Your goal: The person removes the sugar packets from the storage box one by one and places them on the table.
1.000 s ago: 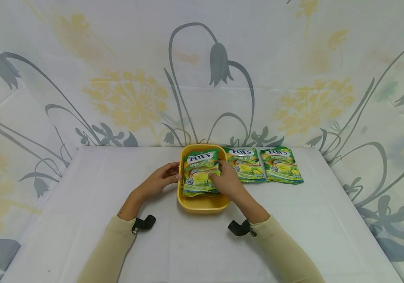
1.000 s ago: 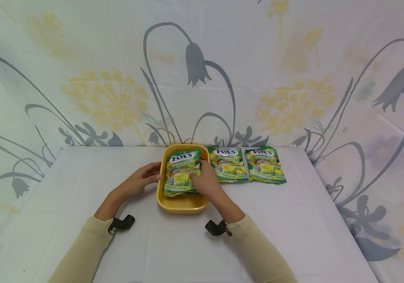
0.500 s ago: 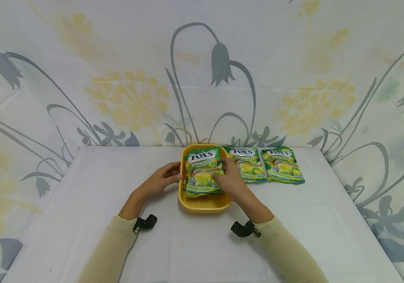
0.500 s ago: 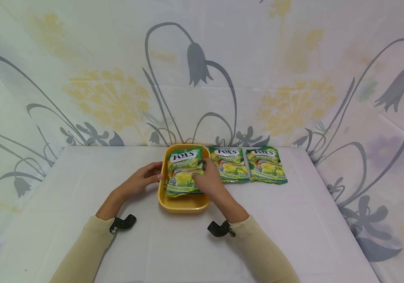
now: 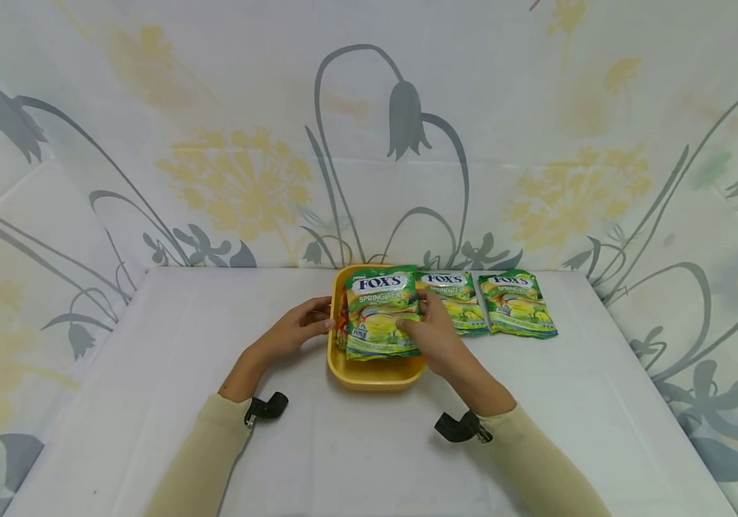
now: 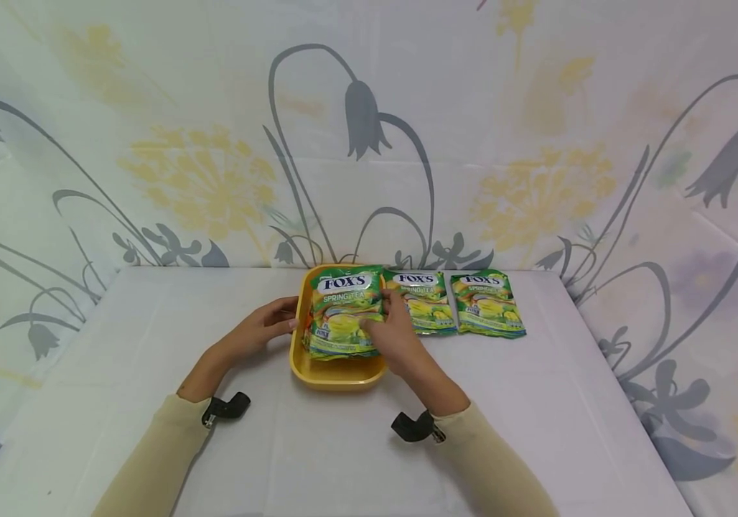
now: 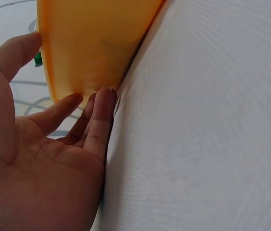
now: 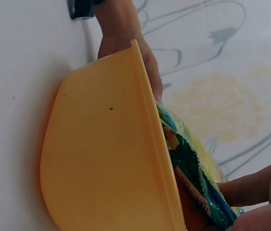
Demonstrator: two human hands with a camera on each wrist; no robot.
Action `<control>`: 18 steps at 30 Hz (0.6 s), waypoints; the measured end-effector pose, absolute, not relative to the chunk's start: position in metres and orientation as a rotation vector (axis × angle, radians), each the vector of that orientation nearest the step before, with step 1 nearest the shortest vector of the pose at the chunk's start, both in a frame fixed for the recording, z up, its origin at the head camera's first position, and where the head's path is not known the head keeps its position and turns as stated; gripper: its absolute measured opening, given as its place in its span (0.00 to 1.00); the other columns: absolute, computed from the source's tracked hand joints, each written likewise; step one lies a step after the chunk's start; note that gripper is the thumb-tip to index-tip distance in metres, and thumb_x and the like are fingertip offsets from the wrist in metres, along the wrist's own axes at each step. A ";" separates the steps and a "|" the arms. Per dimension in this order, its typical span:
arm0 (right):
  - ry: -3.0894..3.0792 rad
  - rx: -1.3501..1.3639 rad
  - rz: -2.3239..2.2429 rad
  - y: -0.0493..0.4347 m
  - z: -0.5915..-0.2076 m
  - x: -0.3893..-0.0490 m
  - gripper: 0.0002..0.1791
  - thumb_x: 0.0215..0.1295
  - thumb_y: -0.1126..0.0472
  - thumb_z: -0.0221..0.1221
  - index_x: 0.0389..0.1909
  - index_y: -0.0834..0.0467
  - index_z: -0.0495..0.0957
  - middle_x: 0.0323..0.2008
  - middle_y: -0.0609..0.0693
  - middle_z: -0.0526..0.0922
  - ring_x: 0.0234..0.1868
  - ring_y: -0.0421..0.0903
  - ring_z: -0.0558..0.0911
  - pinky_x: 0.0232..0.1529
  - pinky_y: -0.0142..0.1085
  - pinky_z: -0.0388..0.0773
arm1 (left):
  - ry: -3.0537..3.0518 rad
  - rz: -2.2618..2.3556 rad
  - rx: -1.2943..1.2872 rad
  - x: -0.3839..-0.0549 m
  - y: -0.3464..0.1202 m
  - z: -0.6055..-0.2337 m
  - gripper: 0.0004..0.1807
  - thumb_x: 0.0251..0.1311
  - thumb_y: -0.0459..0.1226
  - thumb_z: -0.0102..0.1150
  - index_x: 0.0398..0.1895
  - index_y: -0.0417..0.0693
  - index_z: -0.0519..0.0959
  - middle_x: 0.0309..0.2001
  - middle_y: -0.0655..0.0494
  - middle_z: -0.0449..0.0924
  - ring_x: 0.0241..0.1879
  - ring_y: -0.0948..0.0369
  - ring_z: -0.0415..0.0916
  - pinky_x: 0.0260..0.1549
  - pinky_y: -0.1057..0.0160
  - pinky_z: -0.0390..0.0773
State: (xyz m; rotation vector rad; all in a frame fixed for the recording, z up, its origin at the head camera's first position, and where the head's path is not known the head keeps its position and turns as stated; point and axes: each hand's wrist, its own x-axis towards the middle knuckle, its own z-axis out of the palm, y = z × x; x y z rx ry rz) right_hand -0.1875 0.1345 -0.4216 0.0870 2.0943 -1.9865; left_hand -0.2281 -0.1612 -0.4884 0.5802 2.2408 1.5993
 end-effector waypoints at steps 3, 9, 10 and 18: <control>2.090 0.072 -2.011 0.141 -0.421 -0.185 0.41 0.76 0.75 0.54 0.83 0.64 0.45 0.77 0.64 0.63 0.75 0.61 0.70 0.74 0.52 0.71 | 2.244 1.594 0.573 -0.228 -0.161 -0.488 0.37 0.77 0.44 0.60 0.82 0.39 0.61 0.73 0.39 0.71 0.71 0.43 0.71 0.73 0.42 0.70; 2.104 0.022 -2.001 0.156 -0.424 -0.178 0.41 0.76 0.74 0.54 0.83 0.63 0.45 0.76 0.64 0.64 0.76 0.59 0.68 0.72 0.45 0.73 | 2.260 1.579 0.560 -0.226 -0.162 -0.488 0.38 0.78 0.46 0.60 0.82 0.41 0.60 0.74 0.40 0.70 0.72 0.44 0.71 0.73 0.42 0.69; 2.111 0.017 -1.995 0.159 -0.425 -0.177 0.41 0.76 0.73 0.55 0.83 0.63 0.45 0.76 0.63 0.64 0.76 0.58 0.67 0.71 0.41 0.74 | 2.260 1.579 0.560 -0.226 -0.162 -0.488 0.38 0.78 0.46 0.60 0.82 0.41 0.60 0.74 0.40 0.70 0.72 0.44 0.70 0.73 0.42 0.69; 2.107 -0.034 -2.014 0.181 -0.428 -0.167 0.43 0.76 0.74 0.54 0.84 0.62 0.43 0.79 0.63 0.60 0.77 0.58 0.66 0.58 0.25 0.79 | 2.258 1.573 0.559 -0.227 -0.161 -0.487 0.38 0.78 0.46 0.60 0.83 0.40 0.59 0.74 0.40 0.69 0.72 0.44 0.70 0.74 0.42 0.69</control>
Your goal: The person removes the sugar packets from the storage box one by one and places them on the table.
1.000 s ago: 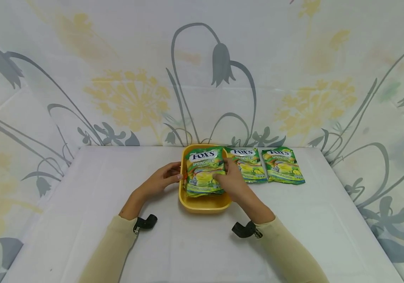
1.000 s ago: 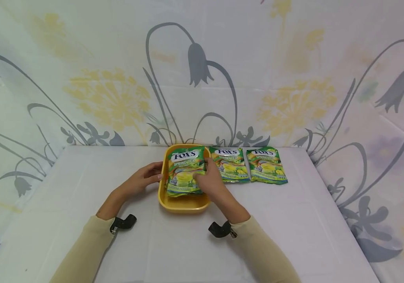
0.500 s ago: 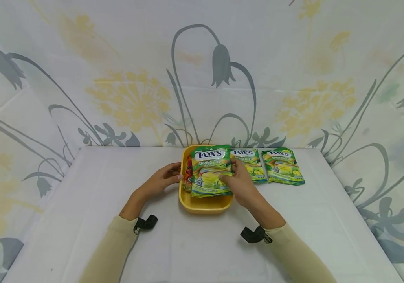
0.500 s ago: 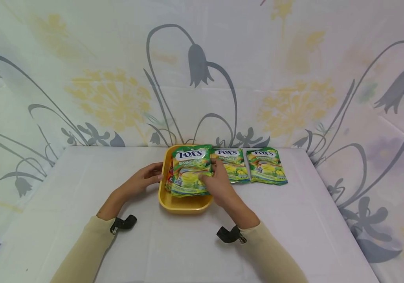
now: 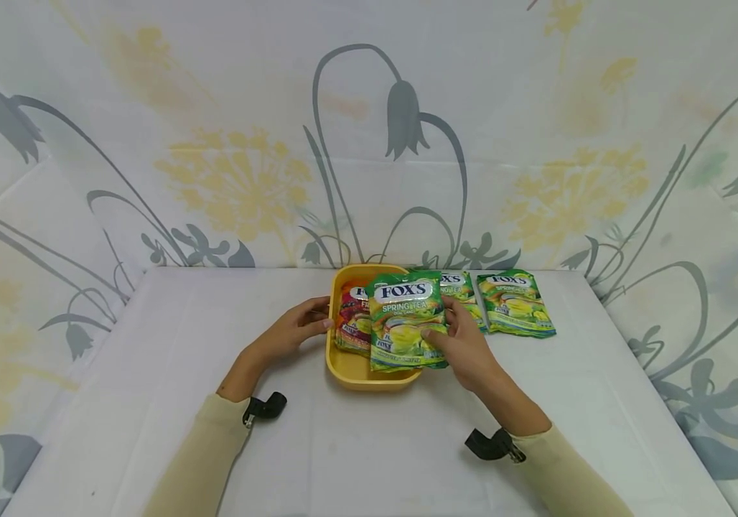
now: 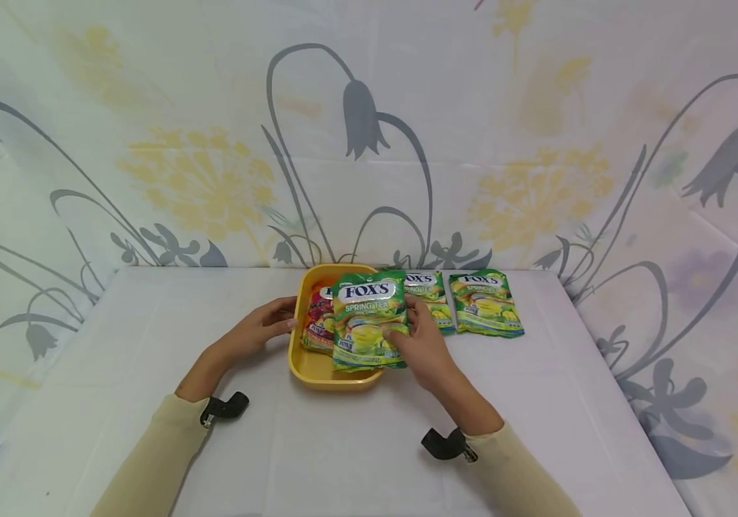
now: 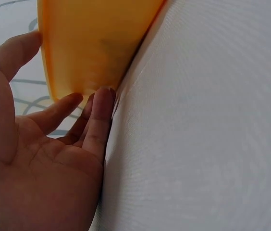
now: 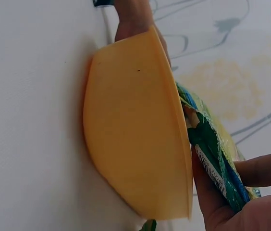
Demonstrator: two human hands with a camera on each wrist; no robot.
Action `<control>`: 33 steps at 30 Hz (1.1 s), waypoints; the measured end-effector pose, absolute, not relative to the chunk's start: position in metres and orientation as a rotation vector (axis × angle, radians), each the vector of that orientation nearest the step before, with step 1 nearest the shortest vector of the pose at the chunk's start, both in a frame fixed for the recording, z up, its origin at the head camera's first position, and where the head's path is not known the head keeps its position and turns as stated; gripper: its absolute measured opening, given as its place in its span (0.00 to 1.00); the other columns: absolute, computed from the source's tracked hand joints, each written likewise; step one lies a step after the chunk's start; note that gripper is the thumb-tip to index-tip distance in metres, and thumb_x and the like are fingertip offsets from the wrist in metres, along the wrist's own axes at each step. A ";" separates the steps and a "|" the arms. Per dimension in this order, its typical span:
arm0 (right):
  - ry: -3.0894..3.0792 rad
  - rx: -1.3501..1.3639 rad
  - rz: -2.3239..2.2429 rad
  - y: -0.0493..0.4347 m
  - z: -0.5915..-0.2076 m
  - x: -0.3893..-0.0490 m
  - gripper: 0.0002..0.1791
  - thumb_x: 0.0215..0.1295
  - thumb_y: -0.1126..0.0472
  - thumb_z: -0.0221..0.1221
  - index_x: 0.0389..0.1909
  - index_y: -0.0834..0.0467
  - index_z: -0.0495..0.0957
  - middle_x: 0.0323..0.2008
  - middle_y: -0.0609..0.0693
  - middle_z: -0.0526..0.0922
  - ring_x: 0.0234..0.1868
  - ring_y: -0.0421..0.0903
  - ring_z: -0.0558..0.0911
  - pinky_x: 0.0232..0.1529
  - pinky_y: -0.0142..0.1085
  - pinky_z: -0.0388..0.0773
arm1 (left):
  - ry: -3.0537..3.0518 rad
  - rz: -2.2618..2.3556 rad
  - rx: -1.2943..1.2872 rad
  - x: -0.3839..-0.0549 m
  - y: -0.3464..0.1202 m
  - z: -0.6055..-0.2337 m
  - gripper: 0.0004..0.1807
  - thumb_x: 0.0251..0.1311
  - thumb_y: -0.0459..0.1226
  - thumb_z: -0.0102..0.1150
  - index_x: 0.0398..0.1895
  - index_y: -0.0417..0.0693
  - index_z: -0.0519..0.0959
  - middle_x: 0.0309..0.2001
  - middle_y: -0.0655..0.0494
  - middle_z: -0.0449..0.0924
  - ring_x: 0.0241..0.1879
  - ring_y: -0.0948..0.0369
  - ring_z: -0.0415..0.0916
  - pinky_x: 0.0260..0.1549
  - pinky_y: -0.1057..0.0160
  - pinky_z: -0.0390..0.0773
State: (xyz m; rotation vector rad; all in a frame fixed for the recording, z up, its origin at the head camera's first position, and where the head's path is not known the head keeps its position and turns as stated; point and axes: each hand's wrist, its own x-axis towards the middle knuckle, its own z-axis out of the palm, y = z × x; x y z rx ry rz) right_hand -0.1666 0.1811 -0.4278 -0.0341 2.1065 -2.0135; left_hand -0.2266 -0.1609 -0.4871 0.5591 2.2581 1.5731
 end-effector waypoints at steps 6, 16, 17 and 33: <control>2.110 -0.016 -2.006 0.196 -0.426 -0.159 0.41 0.76 0.74 0.53 0.83 0.63 0.44 0.77 0.64 0.62 0.72 0.53 0.72 0.57 0.26 0.80 | 2.249 1.586 0.564 -0.227 -0.161 -0.486 0.37 0.78 0.43 0.60 0.82 0.39 0.60 0.74 0.39 0.70 0.72 0.43 0.70 0.74 0.42 0.68; 2.119 0.031 -2.023 0.225 -0.422 -0.149 0.42 0.77 0.74 0.53 0.83 0.65 0.42 0.77 0.66 0.61 0.57 0.31 0.79 0.56 0.25 0.81 | 2.242 1.585 0.566 -0.226 -0.160 -0.485 0.37 0.78 0.44 0.59 0.82 0.39 0.59 0.75 0.39 0.68 0.72 0.43 0.70 0.73 0.42 0.69; 2.119 0.036 -2.022 0.228 -0.422 -0.148 0.41 0.77 0.74 0.53 0.83 0.66 0.42 0.77 0.66 0.61 0.57 0.30 0.79 0.56 0.25 0.81 | 2.239 1.586 0.569 -0.226 -0.160 -0.485 0.37 0.78 0.44 0.59 0.82 0.39 0.59 0.75 0.39 0.68 0.72 0.43 0.70 0.73 0.42 0.69; 2.066 0.064 -2.061 0.258 -0.433 -0.133 0.40 0.77 0.73 0.54 0.81 0.67 0.44 0.72 0.63 0.67 0.56 0.34 0.83 0.56 0.30 0.83 | 2.246 1.577 0.534 -0.226 -0.159 -0.486 0.38 0.77 0.46 0.60 0.82 0.40 0.60 0.76 0.40 0.68 0.73 0.44 0.69 0.74 0.42 0.68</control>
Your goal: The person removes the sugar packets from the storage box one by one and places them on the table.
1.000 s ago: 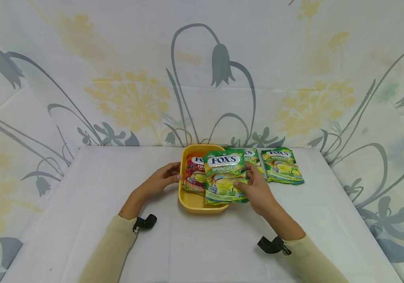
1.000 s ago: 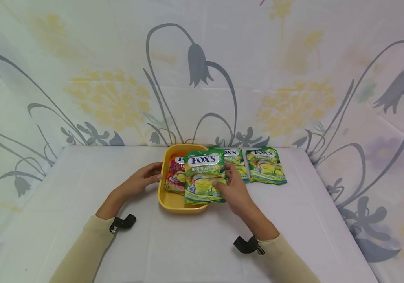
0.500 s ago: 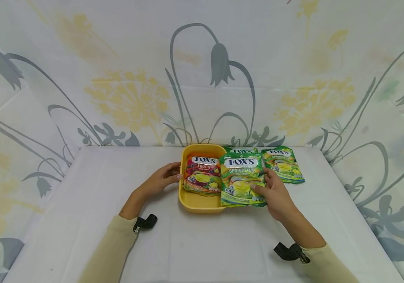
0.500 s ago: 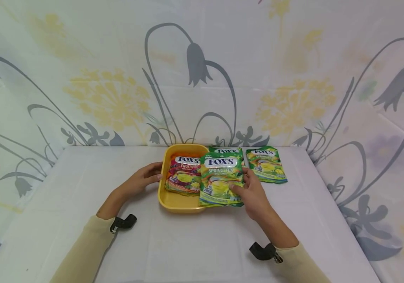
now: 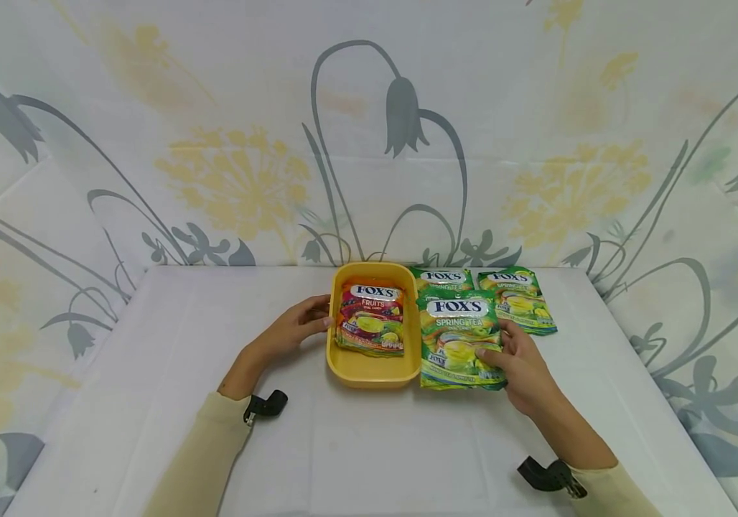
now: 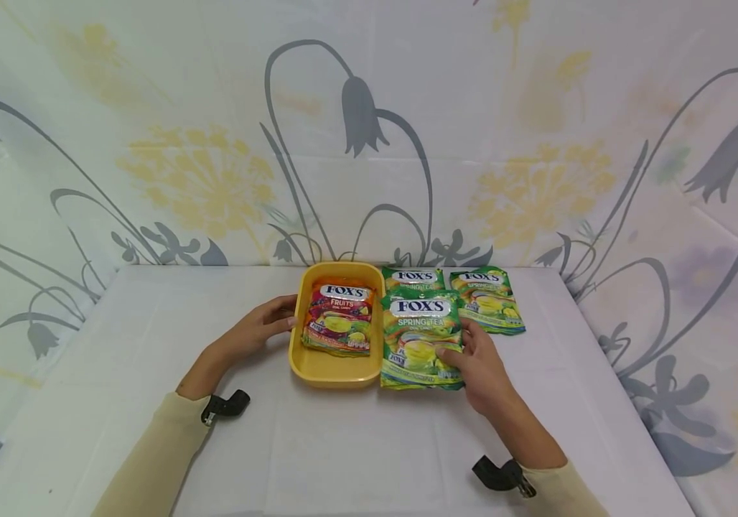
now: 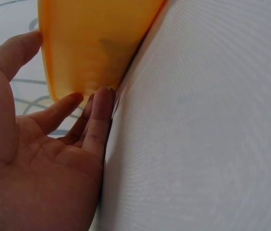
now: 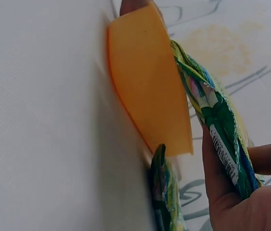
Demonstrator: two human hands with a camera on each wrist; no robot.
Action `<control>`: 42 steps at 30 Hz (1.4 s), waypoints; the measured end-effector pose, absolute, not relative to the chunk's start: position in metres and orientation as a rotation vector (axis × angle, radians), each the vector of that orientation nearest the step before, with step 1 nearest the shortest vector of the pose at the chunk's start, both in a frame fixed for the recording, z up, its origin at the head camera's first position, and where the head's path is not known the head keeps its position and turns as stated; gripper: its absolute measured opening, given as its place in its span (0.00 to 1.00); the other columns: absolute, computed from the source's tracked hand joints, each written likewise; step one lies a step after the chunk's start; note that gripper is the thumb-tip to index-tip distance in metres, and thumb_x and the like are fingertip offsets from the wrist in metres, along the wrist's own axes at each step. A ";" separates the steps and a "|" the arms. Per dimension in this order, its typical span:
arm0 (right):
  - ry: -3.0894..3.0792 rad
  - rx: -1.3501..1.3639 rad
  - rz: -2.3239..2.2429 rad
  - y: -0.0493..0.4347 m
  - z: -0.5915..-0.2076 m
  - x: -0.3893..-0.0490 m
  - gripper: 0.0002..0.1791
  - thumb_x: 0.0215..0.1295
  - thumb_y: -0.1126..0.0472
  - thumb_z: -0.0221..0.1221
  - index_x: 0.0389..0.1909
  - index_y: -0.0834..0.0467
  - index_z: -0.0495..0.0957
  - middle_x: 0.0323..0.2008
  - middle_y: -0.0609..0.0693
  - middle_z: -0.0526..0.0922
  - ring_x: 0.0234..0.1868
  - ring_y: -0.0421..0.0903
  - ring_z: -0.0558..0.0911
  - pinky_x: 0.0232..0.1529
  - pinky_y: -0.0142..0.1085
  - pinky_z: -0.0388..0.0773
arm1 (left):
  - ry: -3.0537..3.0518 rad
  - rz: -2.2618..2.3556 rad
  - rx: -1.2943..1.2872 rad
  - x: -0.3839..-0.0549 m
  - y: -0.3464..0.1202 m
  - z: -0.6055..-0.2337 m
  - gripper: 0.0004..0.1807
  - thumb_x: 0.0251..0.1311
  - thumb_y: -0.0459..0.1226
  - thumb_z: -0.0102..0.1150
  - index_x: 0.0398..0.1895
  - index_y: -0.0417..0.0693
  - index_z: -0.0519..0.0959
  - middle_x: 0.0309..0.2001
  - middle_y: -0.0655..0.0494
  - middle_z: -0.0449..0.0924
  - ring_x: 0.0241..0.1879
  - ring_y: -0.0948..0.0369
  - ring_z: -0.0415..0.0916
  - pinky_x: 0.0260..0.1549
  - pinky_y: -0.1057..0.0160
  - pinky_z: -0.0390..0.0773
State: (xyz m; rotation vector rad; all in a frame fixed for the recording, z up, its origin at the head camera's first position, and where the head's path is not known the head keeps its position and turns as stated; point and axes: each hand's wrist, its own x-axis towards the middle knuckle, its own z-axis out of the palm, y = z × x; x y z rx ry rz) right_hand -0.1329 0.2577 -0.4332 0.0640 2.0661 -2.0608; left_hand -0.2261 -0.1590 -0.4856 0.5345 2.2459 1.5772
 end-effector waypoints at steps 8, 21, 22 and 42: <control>2.063 0.057 -2.064 0.275 -0.440 -0.128 0.40 0.76 0.73 0.56 0.80 0.67 0.45 0.60 0.46 0.77 0.55 0.35 0.85 0.55 0.31 0.84 | 2.251 1.574 0.542 -0.226 -0.159 -0.486 0.37 0.78 0.46 0.60 0.82 0.41 0.60 0.76 0.41 0.68 0.72 0.44 0.70 0.74 0.42 0.68; 1.986 0.085 -1.985 0.277 -0.461 -0.126 0.36 0.73 0.73 0.57 0.76 0.67 0.50 0.57 0.46 0.81 0.53 0.39 0.86 0.54 0.34 0.86 | 2.238 1.583 0.521 -0.225 -0.159 -0.486 0.37 0.78 0.45 0.59 0.83 0.40 0.60 0.75 0.41 0.68 0.72 0.44 0.70 0.74 0.43 0.69; 1.985 0.090 -1.977 0.276 -0.462 -0.125 0.36 0.73 0.73 0.57 0.75 0.67 0.50 0.57 0.47 0.81 0.53 0.40 0.86 0.54 0.34 0.86 | 2.236 1.586 0.521 -0.225 -0.159 -0.486 0.37 0.78 0.45 0.59 0.83 0.40 0.60 0.76 0.41 0.68 0.72 0.44 0.70 0.74 0.43 0.69; 2.008 0.146 -1.894 0.273 -0.472 -0.119 0.35 0.73 0.72 0.58 0.75 0.69 0.52 0.56 0.53 0.81 0.50 0.42 0.86 0.50 0.35 0.86 | 2.231 1.585 0.534 -0.226 -0.159 -0.486 0.38 0.79 0.45 0.59 0.83 0.40 0.59 0.75 0.40 0.68 0.73 0.44 0.69 0.74 0.43 0.69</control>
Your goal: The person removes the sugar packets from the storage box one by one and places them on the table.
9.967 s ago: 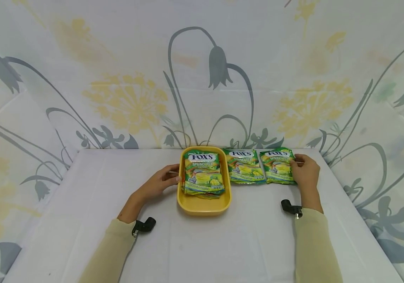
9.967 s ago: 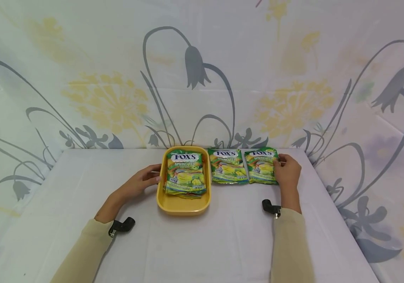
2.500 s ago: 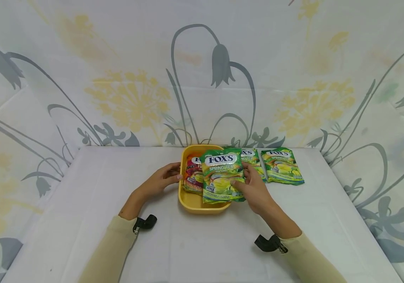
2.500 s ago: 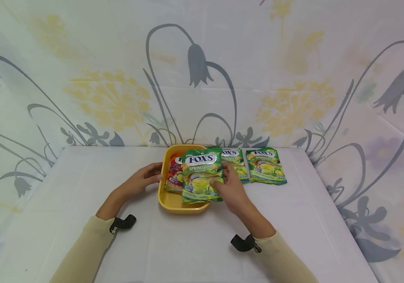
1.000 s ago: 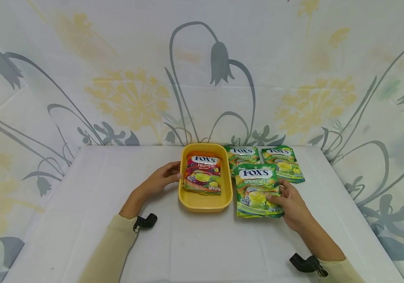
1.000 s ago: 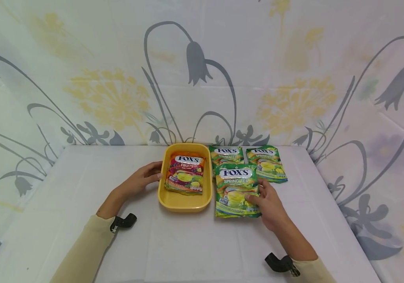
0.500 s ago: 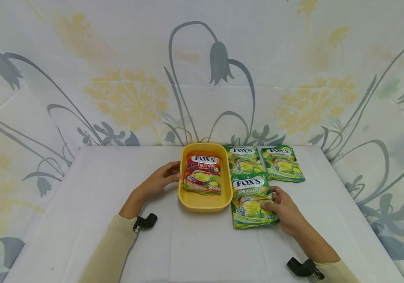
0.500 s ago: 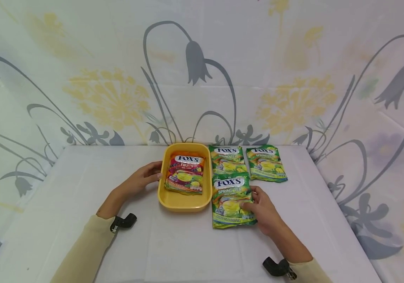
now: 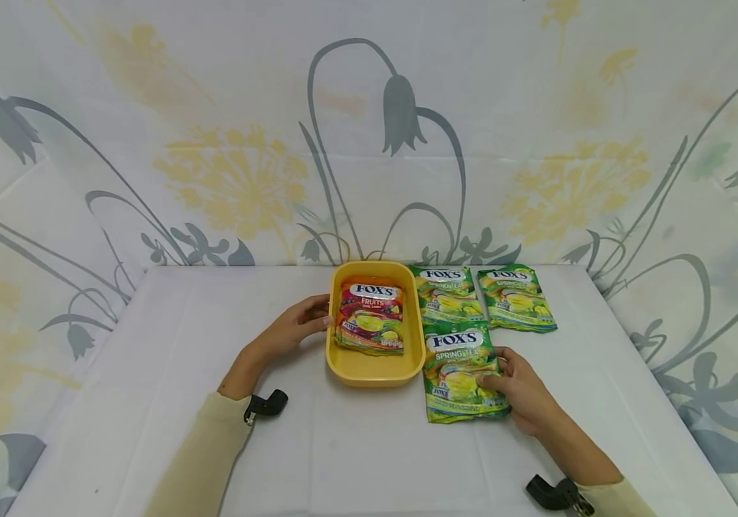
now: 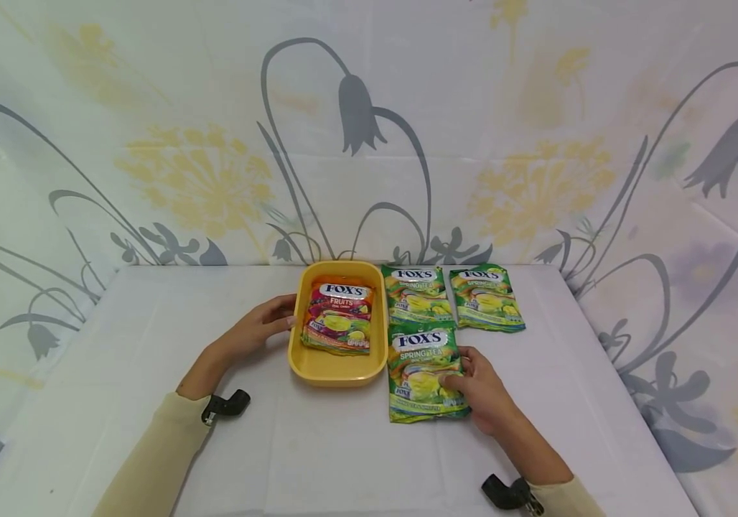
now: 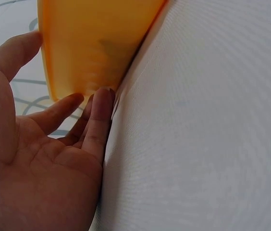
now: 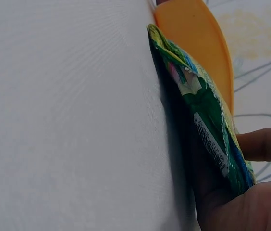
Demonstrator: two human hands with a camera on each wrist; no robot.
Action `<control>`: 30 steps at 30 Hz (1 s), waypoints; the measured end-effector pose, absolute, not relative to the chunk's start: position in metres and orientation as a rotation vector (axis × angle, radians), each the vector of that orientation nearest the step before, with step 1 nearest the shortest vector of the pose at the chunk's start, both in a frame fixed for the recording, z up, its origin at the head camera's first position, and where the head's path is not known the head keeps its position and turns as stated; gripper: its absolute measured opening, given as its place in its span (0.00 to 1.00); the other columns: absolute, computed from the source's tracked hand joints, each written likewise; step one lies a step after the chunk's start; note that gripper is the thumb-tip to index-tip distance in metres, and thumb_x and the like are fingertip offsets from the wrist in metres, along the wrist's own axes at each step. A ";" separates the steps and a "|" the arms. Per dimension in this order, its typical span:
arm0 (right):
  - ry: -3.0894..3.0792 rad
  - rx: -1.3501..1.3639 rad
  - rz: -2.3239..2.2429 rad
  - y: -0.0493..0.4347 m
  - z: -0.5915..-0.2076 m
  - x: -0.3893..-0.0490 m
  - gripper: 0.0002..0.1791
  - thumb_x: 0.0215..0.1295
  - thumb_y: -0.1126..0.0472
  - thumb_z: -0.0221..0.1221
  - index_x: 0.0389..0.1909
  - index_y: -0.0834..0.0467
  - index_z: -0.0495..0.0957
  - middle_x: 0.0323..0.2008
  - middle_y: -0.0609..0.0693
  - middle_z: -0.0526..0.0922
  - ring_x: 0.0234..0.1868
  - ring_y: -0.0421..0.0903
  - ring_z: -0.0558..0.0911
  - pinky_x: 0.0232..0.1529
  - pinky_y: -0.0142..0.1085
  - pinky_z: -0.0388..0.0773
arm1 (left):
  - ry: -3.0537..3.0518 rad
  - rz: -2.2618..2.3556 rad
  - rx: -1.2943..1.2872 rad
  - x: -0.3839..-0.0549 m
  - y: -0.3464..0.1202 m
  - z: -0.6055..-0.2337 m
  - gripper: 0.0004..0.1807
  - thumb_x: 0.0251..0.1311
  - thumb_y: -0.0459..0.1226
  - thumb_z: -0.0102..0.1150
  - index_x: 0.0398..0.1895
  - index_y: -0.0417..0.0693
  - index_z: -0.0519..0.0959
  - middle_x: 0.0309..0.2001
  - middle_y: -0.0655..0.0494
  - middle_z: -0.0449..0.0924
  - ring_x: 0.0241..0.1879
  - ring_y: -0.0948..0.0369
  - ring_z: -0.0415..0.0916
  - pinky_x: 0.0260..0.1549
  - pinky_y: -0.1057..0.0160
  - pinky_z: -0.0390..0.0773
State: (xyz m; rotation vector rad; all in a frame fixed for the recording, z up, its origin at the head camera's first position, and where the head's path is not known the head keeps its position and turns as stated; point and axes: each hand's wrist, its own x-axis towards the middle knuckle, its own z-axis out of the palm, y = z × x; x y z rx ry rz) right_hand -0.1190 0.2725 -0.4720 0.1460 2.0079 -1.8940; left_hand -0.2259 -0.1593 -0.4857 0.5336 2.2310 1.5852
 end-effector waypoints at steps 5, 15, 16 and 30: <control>2.128 0.129 -1.776 0.274 -0.467 -0.117 0.36 0.71 0.69 0.62 0.73 0.69 0.55 0.55 0.58 0.82 0.47 0.43 0.87 0.46 0.35 0.87 | 2.224 1.591 0.531 -0.226 -0.159 -0.486 0.37 0.79 0.44 0.59 0.83 0.40 0.58 0.75 0.40 0.69 0.73 0.44 0.69 0.73 0.44 0.69; 2.317 0.139 -1.490 0.280 -0.462 -0.118 0.35 0.67 0.64 0.70 0.68 0.69 0.62 0.49 0.57 0.86 0.42 0.46 0.87 0.41 0.35 0.85 | 2.234 1.581 0.542 -0.227 -0.160 -0.487 0.38 0.79 0.45 0.58 0.83 0.40 0.58 0.75 0.40 0.69 0.73 0.44 0.69 0.73 0.43 0.69; 2.332 0.136 -1.463 0.281 -0.461 -0.119 0.35 0.67 0.63 0.71 0.67 0.69 0.63 0.48 0.56 0.87 0.42 0.46 0.87 0.40 0.35 0.85 | 2.233 1.583 0.540 -0.227 -0.160 -0.487 0.38 0.79 0.45 0.59 0.83 0.40 0.58 0.75 0.40 0.69 0.73 0.44 0.69 0.73 0.43 0.69; 2.637 0.061 -1.044 0.280 -0.452 -0.113 0.35 0.61 0.54 0.76 0.59 0.71 0.74 0.44 0.56 0.83 0.44 0.50 0.81 0.42 0.43 0.81 | 2.233 1.579 0.531 -0.227 -0.159 -0.486 0.38 0.78 0.46 0.59 0.83 0.41 0.59 0.75 0.40 0.69 0.73 0.44 0.69 0.74 0.42 0.68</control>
